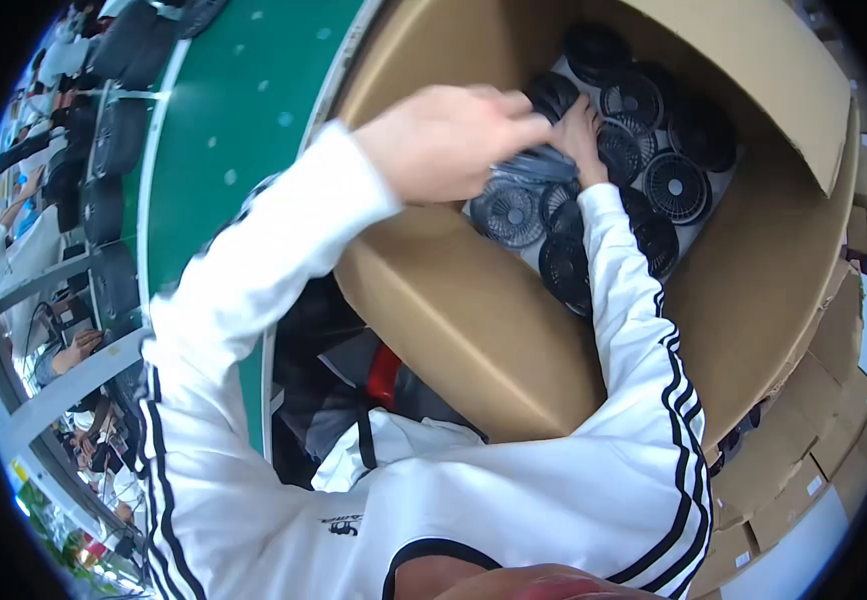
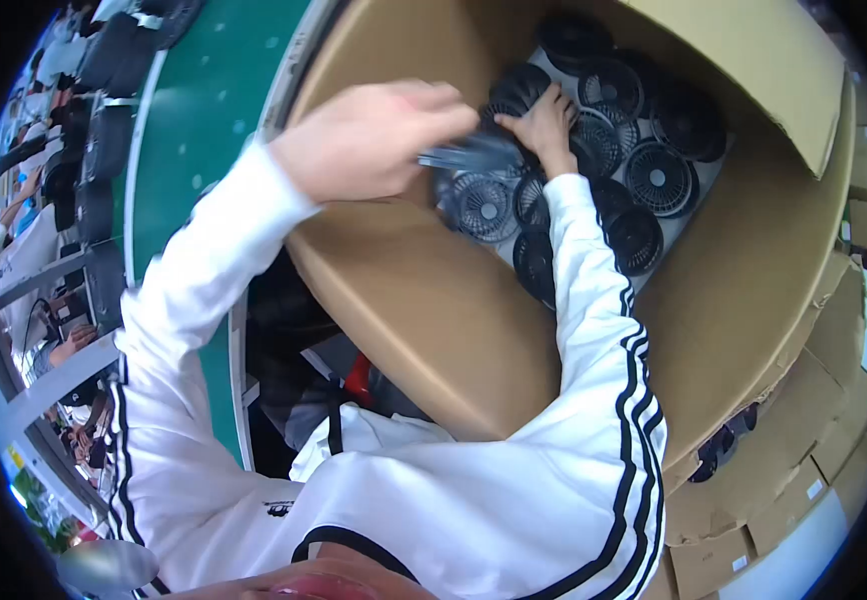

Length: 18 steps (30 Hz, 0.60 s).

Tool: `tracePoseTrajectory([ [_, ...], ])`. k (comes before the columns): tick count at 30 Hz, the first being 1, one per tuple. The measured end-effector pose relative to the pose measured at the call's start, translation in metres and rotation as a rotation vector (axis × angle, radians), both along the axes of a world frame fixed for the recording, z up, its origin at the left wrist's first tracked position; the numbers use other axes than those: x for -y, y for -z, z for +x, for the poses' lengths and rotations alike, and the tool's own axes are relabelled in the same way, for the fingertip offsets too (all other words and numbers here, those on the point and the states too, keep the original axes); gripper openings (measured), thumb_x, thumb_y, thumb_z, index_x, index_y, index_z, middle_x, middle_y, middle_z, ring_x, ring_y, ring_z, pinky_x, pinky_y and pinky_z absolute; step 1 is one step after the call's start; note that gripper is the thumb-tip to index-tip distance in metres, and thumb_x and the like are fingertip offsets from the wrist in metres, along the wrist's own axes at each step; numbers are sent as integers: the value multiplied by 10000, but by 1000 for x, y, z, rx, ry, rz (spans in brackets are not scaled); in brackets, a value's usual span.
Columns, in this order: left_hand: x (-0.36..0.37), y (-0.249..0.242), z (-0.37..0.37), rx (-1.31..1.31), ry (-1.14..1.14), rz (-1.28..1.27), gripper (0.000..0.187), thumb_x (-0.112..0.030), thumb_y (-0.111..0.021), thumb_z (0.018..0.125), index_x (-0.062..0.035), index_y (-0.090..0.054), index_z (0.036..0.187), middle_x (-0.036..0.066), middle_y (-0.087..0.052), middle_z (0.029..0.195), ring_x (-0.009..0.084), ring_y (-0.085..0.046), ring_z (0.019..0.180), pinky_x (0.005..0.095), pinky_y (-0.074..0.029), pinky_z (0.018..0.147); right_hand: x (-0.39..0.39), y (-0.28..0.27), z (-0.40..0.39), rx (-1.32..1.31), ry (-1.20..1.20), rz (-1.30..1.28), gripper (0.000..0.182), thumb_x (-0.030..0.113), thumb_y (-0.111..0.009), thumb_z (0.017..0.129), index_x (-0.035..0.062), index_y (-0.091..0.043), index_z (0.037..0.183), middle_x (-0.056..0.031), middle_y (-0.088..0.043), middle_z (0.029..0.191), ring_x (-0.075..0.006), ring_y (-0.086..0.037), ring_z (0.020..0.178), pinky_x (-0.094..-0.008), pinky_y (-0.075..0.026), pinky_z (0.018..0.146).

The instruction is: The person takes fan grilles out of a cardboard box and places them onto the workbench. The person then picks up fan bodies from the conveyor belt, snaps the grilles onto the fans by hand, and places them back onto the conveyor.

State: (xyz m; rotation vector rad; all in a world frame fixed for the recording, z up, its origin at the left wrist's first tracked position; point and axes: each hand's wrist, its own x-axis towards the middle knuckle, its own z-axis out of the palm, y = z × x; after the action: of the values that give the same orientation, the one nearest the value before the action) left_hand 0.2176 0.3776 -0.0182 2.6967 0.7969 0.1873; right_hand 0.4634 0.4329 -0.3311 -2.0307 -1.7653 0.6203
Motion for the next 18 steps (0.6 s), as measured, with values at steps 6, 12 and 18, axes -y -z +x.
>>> tracePoseTrajectory([
  [6, 99, -50, -159, 232, -936, 521, 315, 113, -692, 832, 4, -595, 1111, 191, -701, 1164, 414, -650, 1045, 461, -530, 942, -2, 3, -26, -135, 179, 110, 1170, 339, -1015, 704, -52, -329, 1567, -377, -546, 1447, -549, -558, 1342, -583, -483, 1134],
  [12, 196, 28, -273, 41, -1156, 498, 639, -368, -877, 879, -64, -622, 1380, 161, -598, 1500, 386, -565, 1360, 496, -430, 1101, -42, -16, 17, -939, 196, -85, 760, 287, -948, 838, -37, -591, 1426, -181, -716, 1332, -318, -722, 1186, -410, -577, 1055],
  [18, 230, 40, -273, 299, -1096, 537, 609, -263, -827, 908, -77, -602, 1443, 188, -546, 1595, 397, -510, 1478, 506, -369, 1183, -14, -155, 71, -1389, 28, -440, 576, 425, -750, 1024, 45, -642, 1443, -132, -727, 1368, -301, -710, 1226, -468, -565, 1107],
])
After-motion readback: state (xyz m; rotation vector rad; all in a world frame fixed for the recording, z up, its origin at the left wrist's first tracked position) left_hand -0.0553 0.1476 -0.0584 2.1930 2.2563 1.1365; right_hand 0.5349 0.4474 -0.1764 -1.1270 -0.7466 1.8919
